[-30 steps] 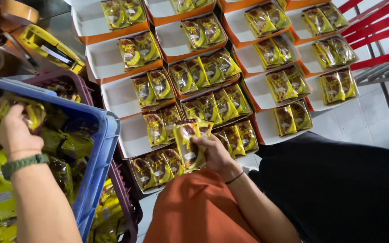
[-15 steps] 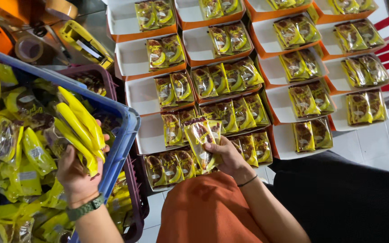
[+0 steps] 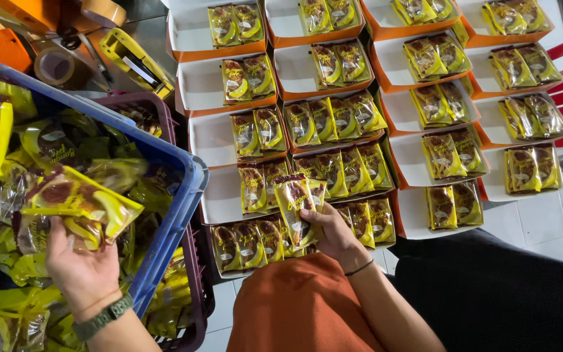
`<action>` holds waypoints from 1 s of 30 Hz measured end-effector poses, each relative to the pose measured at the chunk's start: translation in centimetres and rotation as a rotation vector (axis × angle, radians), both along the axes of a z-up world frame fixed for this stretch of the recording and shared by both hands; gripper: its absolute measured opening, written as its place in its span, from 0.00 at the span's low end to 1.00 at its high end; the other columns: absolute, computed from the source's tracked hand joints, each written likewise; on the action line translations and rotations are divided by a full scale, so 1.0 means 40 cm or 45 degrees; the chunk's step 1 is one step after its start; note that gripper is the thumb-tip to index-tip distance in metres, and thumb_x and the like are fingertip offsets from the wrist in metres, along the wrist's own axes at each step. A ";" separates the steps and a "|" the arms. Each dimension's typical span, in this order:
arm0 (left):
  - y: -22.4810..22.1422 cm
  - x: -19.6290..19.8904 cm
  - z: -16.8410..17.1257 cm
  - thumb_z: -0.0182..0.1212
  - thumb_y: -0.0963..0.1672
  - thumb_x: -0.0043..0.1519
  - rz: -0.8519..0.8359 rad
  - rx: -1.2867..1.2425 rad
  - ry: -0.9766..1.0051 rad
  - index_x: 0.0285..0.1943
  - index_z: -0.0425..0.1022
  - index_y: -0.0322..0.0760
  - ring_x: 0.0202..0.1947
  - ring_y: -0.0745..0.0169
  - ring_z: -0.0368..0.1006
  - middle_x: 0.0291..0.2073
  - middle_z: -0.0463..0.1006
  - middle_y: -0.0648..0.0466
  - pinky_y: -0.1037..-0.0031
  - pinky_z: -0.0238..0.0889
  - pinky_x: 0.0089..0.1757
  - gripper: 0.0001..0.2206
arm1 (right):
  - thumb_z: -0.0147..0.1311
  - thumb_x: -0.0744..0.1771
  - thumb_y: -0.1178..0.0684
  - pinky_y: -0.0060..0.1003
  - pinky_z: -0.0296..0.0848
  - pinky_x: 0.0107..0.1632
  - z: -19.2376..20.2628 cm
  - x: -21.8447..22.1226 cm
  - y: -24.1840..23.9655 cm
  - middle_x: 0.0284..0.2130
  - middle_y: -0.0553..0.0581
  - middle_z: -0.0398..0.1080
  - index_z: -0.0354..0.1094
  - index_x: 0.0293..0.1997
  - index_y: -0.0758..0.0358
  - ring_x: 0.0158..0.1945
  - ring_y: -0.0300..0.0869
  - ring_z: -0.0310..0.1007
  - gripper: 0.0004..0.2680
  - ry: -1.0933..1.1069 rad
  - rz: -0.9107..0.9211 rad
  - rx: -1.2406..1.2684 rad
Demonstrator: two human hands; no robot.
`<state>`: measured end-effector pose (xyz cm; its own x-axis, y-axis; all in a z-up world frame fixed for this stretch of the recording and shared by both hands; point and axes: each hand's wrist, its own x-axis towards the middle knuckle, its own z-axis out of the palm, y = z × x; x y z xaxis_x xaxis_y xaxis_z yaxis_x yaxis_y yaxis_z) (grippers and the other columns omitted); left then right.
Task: The person picks up yellow packets of banana pie from a blue plastic crate and places them into open white and orange cardboard boxes arranged on a table.
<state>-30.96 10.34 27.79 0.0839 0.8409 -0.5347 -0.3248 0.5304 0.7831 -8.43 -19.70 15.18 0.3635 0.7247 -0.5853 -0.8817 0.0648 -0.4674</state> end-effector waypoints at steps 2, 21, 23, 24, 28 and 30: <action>-0.022 0.007 0.004 0.53 0.50 0.66 -0.057 0.091 0.224 0.64 0.69 0.46 0.55 0.67 0.76 0.54 0.77 0.61 0.71 0.76 0.57 0.18 | 0.62 0.63 0.60 0.41 0.81 0.30 0.015 -0.005 0.005 0.32 0.60 0.75 0.64 0.49 0.71 0.30 0.46 0.77 0.13 -0.001 -0.051 -0.121; -0.349 0.305 -0.104 0.61 0.40 0.60 -1.094 -0.230 -0.023 0.59 0.67 0.28 0.60 0.53 0.70 0.52 0.78 0.38 0.62 0.54 0.67 0.18 | 0.51 0.69 0.58 0.43 0.82 0.41 0.140 -0.009 0.038 0.40 0.63 0.74 0.56 0.65 0.69 0.38 0.45 0.78 0.17 -0.550 -0.465 0.016; -0.348 0.257 -0.250 0.59 0.40 0.63 -1.333 0.829 0.324 0.56 0.75 0.36 0.53 0.48 0.75 0.49 0.79 0.44 0.56 0.64 0.58 0.12 | 0.50 0.70 0.59 0.40 0.83 0.36 0.152 -0.002 0.032 0.35 0.63 0.74 0.58 0.63 0.73 0.35 0.46 0.77 0.14 -0.644 -0.469 -0.086; -0.351 0.269 -0.219 0.59 0.40 0.63 -1.334 0.827 0.325 0.56 0.75 0.36 0.53 0.48 0.75 0.49 0.79 0.44 0.56 0.64 0.58 0.12 | 0.50 0.70 0.59 0.40 0.83 0.36 0.153 0.001 0.028 0.35 0.63 0.74 0.58 0.63 0.73 0.35 0.46 0.77 0.14 -0.643 -0.469 -0.087; -0.337 0.312 -0.180 0.62 0.43 0.64 -1.044 0.195 0.169 0.58 0.68 0.35 0.50 0.46 0.76 0.48 0.78 0.43 0.52 0.69 0.57 0.15 | 0.47 0.71 0.58 0.39 0.83 0.34 0.156 0.011 0.015 0.37 0.62 0.73 0.58 0.62 0.70 0.33 0.45 0.76 0.12 -0.582 -0.639 -0.146; -0.350 0.305 -0.258 0.60 0.47 0.65 -1.008 -0.035 0.218 0.63 0.64 0.35 0.52 0.44 0.77 0.52 0.78 0.40 0.52 0.68 0.58 0.20 | 0.48 0.71 0.56 0.37 0.82 0.33 0.148 0.001 0.013 0.38 0.63 0.73 0.59 0.62 0.68 0.33 0.45 0.77 0.12 -0.499 -0.666 -0.157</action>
<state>-18.77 -3.68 17.49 0.5638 0.5528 -0.6137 0.2781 0.5726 0.7712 -8.38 -19.17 21.10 0.8520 0.3310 -0.4057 -0.5119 0.3633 -0.7785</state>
